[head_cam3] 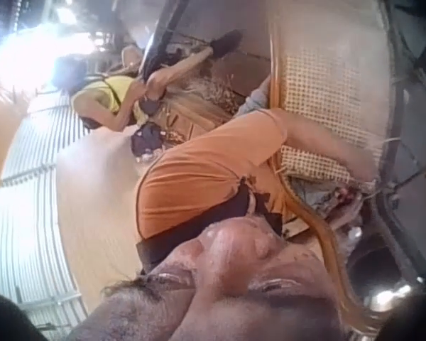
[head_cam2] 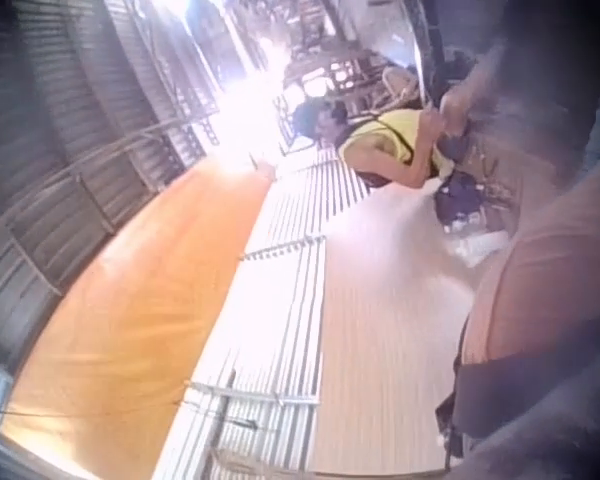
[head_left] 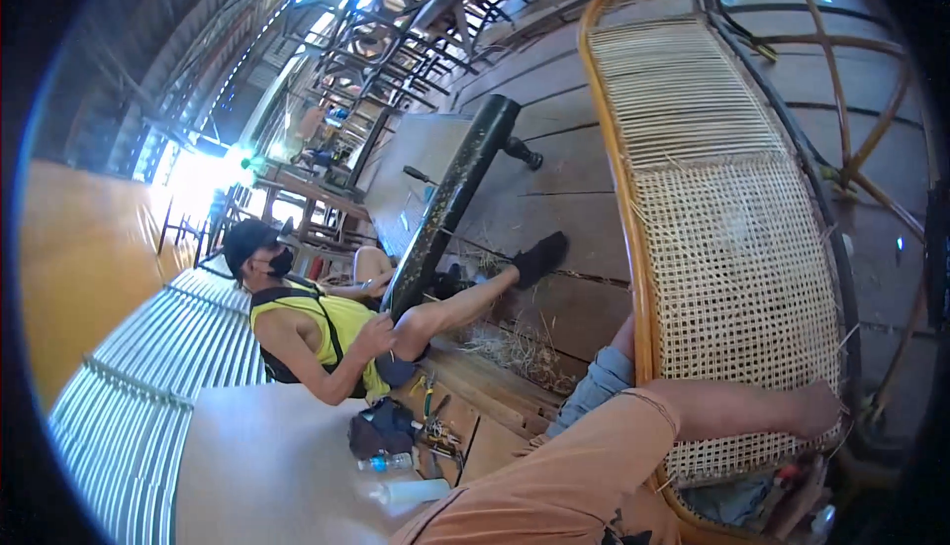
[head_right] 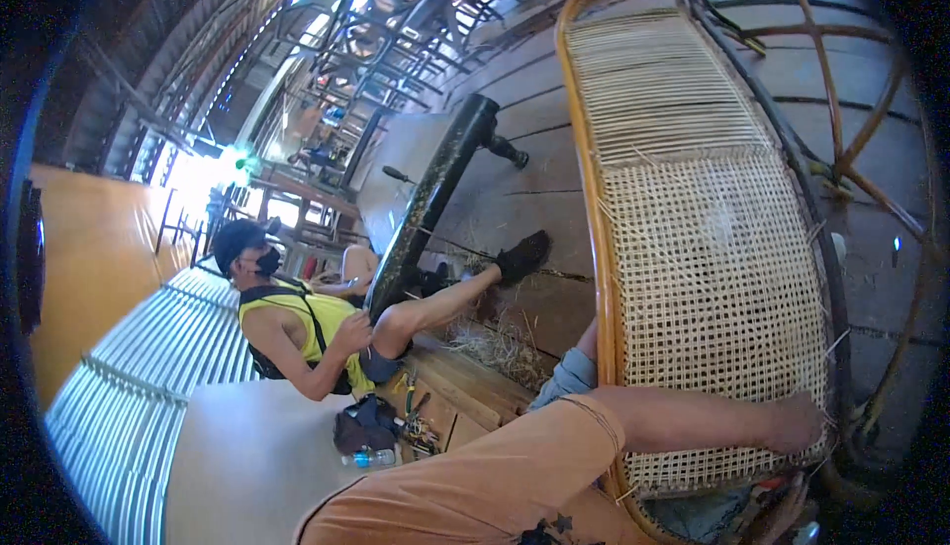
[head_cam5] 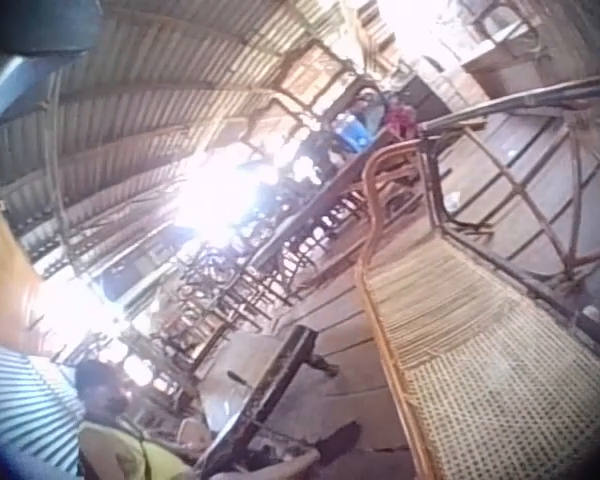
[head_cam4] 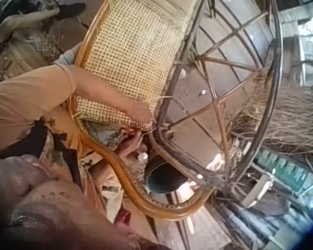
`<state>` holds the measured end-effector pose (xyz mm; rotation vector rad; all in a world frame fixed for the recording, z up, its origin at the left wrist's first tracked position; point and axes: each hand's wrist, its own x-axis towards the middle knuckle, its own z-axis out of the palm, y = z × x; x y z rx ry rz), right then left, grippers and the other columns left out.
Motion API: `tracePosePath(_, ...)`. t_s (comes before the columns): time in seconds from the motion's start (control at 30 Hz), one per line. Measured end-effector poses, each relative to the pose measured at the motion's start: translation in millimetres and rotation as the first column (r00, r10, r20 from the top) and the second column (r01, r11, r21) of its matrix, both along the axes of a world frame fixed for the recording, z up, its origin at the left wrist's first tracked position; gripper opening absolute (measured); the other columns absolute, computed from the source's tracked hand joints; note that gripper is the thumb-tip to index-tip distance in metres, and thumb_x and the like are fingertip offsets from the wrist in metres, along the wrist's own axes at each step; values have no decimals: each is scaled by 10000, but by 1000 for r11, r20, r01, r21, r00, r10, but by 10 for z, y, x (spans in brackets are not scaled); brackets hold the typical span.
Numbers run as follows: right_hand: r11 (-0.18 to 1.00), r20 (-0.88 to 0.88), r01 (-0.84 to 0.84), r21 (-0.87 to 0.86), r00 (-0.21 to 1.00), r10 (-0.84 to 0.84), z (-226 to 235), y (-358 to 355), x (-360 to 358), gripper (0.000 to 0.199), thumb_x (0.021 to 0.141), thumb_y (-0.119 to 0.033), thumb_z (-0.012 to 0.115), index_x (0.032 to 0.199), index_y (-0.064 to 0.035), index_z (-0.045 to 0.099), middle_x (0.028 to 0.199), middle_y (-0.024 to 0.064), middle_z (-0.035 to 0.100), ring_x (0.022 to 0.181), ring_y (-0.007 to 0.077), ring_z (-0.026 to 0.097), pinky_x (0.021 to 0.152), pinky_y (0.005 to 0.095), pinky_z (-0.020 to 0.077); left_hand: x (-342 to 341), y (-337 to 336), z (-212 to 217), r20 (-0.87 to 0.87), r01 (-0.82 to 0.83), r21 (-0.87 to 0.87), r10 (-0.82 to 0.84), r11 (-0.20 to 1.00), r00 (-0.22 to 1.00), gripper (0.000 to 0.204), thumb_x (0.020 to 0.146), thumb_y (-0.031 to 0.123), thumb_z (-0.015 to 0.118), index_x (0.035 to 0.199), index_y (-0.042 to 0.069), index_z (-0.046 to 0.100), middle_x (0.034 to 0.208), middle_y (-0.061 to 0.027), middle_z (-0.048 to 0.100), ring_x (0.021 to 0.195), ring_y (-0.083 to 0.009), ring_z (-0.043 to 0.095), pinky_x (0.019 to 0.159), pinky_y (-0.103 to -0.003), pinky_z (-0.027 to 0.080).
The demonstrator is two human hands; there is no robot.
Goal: Repairing or weaving the seat of a rattan chair frame with cane material.
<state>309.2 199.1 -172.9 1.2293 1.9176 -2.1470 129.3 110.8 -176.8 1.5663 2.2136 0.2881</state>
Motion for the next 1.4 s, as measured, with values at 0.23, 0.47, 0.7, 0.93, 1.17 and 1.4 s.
tracePosePath(0.23, 993, -7, -70, -92, 998, 70, 30, 189, -244, 340, 952, -324, 461, 1172, -68, 507, 989, 112, 553, 851, 199, 533, 742, 384, 458, -198, 147, 207, 141, 124, -274, -88, 954, 986, 241, 652, 241, 641, 846, 131, 735, 843, -88, 697, 856, -280, 662, 735, -423, 496)
tracePosePath(0.47, 594, 48, -560, 578, 750, 660, 506, 614, -844, 454, 887, -225, 556, 1268, 14, 499, 1239, 168, 568, 1145, 303, 536, 993, 418, 381, 5, -235, 447, -38, -301, -57, 299, 952, 953, 230, 751, 238, 628, 864, 51, 699, 865, -132, 663, 818, -263, 641, 694, -398, 489)
tracePosePath(0.7, 537, 258, -803, 259, 594, 762, 745, 584, -1341, 316, 776, -188, 609, 1033, -5, 618, 856, 165, 659, 778, 246, 636, 723, 365, 486, -316, -689, 804, 123, -346, -309, 398, 886, 909, 285, 853, 260, 543, 868, 7, 672, 842, -184, 674, 797, -340, 658, 682, -450, 504)
tracePosePath(0.93, 550, 298, -793, 263, 609, 735, 647, 500, -1256, 222, 771, -196, 634, 927, -39, 638, 787, 116, 639, 744, 212, 613, 691, 356, 473, -373, -761, 986, 170, -400, -270, 452, 876, 876, 344, 883, 347, 533, 832, 27, 646, 780, -180, 652, 746, -354, 641, 679, -471, 489)
tracePosePath(1.17, 381, 386, -832, 402, 532, 754, 602, 398, -1264, 237, 748, -243, 659, 876, -48, 617, 848, 162, 621, 803, 323, 607, 705, 402, 469, -260, -807, 925, 108, -484, -137, 499, 864, 860, 322, 868, 349, 558, 800, 44, 636, 731, -151, 627, 707, -328, 632, 619, -441, 495)
tracePosePath(1.4, 437, 373, -858, 272, 512, 774, 614, 443, -1369, 243, 723, -195, 666, 897, -26, 644, 785, 182, 647, 734, 334, 629, 662, 410, 478, -348, -877, 857, 134, -412, -127, 428, 902, 894, 297, 881, 329, 528, 780, 71, 635, 742, -123, 637, 697, -306, 634, 591, -426, 498)
